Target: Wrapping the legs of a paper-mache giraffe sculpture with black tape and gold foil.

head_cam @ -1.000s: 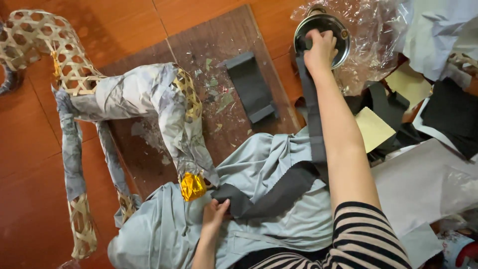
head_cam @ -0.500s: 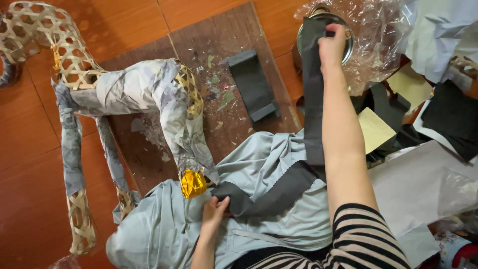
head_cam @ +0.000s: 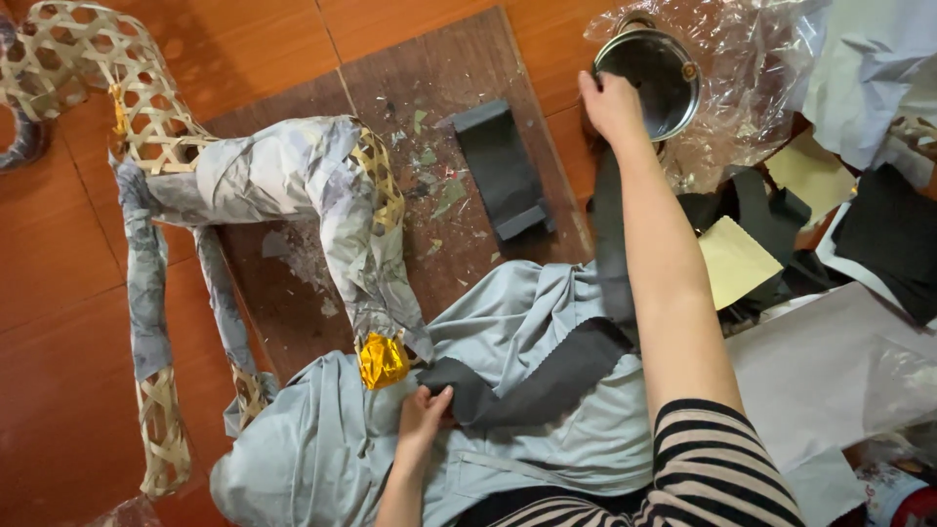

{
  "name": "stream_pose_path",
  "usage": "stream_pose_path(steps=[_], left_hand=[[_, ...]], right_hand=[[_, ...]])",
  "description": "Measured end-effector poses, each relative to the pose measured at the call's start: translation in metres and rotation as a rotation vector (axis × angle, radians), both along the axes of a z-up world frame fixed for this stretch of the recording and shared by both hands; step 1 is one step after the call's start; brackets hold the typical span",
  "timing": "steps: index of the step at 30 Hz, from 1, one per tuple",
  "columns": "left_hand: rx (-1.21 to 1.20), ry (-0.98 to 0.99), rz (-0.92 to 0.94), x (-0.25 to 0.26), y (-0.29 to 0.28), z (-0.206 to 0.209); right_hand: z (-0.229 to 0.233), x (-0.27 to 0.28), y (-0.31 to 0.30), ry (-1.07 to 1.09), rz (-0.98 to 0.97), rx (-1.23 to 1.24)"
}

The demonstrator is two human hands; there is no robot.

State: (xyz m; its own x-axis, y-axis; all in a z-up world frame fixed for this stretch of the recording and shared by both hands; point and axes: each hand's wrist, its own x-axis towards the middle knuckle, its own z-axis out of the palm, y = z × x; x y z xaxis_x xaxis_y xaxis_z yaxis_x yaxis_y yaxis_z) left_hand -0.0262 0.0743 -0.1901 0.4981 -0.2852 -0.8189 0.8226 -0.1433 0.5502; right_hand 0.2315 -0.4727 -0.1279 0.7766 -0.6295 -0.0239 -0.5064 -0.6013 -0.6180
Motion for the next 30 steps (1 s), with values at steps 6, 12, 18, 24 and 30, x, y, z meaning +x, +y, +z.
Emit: stream_pose_path(steps=[6,12,18,24,30], left_hand=[[0.112,-0.095,-0.079,-0.007,0.007,-0.023],[0.035,-0.067,-0.066,-0.009,0.010,-0.035],[0.142,-0.024,-0.291,-0.012,0.020,-0.026],[0.424,-0.527,-0.366,0.003,0.046,0.062],[0.016,-0.641,0.308,0.016,0.063,0.108]], right_hand=[[-0.060,0.031,-0.041,0.351,0.116,-0.050],[-0.049,0.008,-0.062,-0.033,-0.086,0.605],[0.115,-0.063,0.054,-0.457,0.367,1.243],[0.113,-0.112,0.169,-0.558,0.344,1.122],[0.170,-0.154,0.355,-0.331,0.690,0.454]])
